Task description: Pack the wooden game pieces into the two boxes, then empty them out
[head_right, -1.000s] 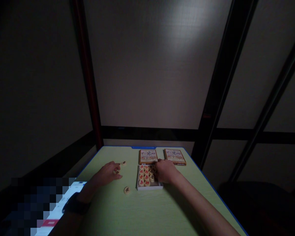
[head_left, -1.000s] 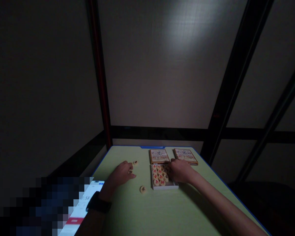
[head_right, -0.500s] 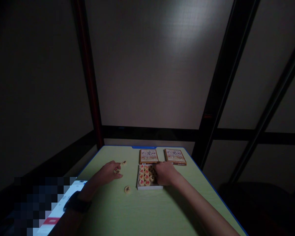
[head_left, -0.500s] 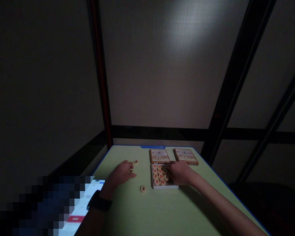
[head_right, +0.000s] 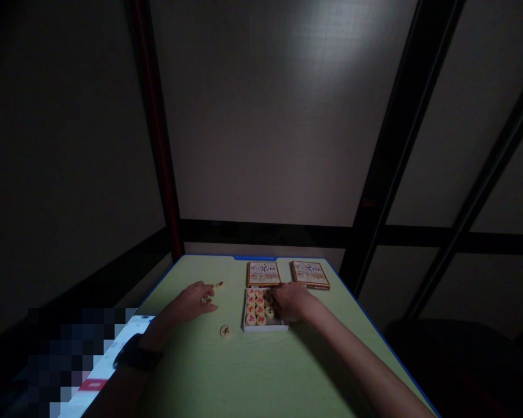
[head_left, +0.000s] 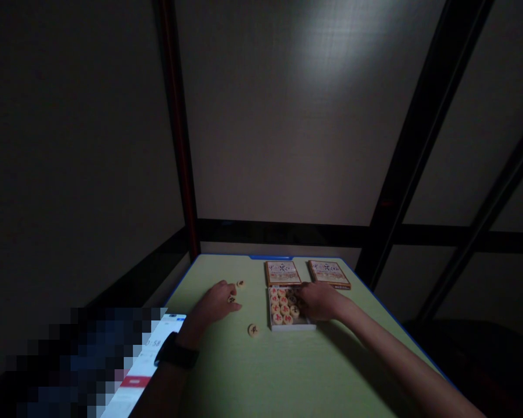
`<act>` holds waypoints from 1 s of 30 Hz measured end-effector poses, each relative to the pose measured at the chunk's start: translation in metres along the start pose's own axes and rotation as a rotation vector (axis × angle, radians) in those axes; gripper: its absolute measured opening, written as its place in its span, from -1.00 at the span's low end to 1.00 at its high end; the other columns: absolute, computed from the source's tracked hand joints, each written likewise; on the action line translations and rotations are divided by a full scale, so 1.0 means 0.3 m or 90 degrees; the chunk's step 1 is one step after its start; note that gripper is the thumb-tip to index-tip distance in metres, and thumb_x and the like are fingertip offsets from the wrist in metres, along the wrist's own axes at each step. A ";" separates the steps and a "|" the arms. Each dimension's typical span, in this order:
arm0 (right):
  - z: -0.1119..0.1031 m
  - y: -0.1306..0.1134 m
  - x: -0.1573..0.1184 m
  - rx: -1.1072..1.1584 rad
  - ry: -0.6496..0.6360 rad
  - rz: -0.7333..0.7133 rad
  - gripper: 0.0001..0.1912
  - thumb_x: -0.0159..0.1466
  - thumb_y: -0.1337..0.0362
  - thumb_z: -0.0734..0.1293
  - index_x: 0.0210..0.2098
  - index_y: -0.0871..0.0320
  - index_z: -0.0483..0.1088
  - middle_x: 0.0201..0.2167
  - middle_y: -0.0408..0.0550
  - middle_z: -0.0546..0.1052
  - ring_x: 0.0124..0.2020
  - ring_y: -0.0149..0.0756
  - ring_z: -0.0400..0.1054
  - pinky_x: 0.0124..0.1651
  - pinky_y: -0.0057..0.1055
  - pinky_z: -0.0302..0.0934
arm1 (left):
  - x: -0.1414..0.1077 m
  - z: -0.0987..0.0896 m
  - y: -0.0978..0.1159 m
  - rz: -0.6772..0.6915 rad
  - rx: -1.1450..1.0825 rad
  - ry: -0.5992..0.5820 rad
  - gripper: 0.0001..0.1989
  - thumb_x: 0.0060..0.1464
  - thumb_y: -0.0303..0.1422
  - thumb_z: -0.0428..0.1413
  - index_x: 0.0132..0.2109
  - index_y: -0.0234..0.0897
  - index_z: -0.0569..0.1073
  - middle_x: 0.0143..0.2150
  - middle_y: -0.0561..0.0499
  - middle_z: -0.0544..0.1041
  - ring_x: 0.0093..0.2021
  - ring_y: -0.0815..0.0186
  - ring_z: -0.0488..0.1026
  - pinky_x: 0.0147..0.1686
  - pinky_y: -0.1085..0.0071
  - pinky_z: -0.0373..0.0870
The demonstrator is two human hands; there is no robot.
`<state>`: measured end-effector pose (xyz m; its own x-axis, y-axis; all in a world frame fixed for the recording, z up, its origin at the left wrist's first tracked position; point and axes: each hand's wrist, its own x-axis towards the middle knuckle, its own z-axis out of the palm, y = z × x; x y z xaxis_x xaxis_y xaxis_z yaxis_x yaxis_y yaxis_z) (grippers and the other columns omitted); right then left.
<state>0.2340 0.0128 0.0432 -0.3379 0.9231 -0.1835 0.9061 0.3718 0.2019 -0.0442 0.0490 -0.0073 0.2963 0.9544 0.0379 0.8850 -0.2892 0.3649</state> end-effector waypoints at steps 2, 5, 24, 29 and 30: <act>0.005 0.005 0.004 -0.004 -0.001 -0.017 -0.69 0.25 0.28 0.23 -0.12 0.24 0.54 -0.15 0.26 0.60 -0.17 -0.03 0.52 -0.23 -0.31 0.31 | -0.002 -0.003 0.005 -0.002 0.005 -0.002 -0.77 -0.06 -0.34 0.18 -0.20 -0.32 0.50 -0.11 -0.12 0.51 -0.15 0.18 0.48 -0.11 0.37 0.33; 0.012 0.017 0.003 -0.005 0.016 -0.036 -0.66 0.28 0.27 0.20 -0.10 0.25 0.53 -0.13 0.26 0.59 -0.18 -0.03 0.52 -0.27 -0.33 0.29 | -0.004 -0.004 0.005 0.000 0.007 -0.001 -0.77 -0.05 -0.33 0.18 -0.20 -0.32 0.50 -0.09 -0.13 0.51 -0.15 0.17 0.48 -0.11 0.36 0.34; 0.038 0.042 -0.079 0.142 0.058 -0.127 -0.78 0.26 0.23 0.25 -0.25 0.22 0.48 -0.28 0.05 0.55 -0.36 -0.30 0.36 -0.36 -0.42 0.07 | -0.003 -0.001 -0.007 0.017 -0.011 0.004 -0.80 -0.04 -0.31 0.18 -0.22 -0.27 0.50 -0.14 -0.08 0.51 -0.14 0.23 0.45 -0.09 0.40 0.33; 0.026 0.048 -0.067 0.133 0.008 -0.117 -0.80 0.22 0.28 0.26 -0.32 0.22 0.51 -0.35 0.02 0.57 -0.44 -0.34 0.34 -0.45 -0.44 0.00 | -0.005 -0.004 0.000 0.007 -0.009 -0.005 -0.78 -0.04 -0.32 0.20 -0.20 -0.30 0.50 -0.12 -0.12 0.50 -0.13 0.23 0.46 -0.08 0.40 0.33; 0.023 0.047 -0.061 0.128 -0.009 -0.119 -0.79 0.21 0.30 0.25 -0.32 0.23 0.52 -0.36 0.03 0.57 -0.45 -0.34 0.34 -0.47 -0.45 -0.02 | -0.004 -0.004 0.000 0.008 -0.010 -0.004 -0.78 -0.04 -0.32 0.20 -0.20 -0.29 0.50 -0.12 -0.11 0.50 -0.14 0.23 0.46 -0.09 0.40 0.33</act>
<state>0.2548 0.0003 0.0428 -0.5022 0.8382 -0.2126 0.8609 0.5078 -0.0317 -0.0450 0.0478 -0.0063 0.3089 0.9504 0.0370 0.8758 -0.2994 0.3785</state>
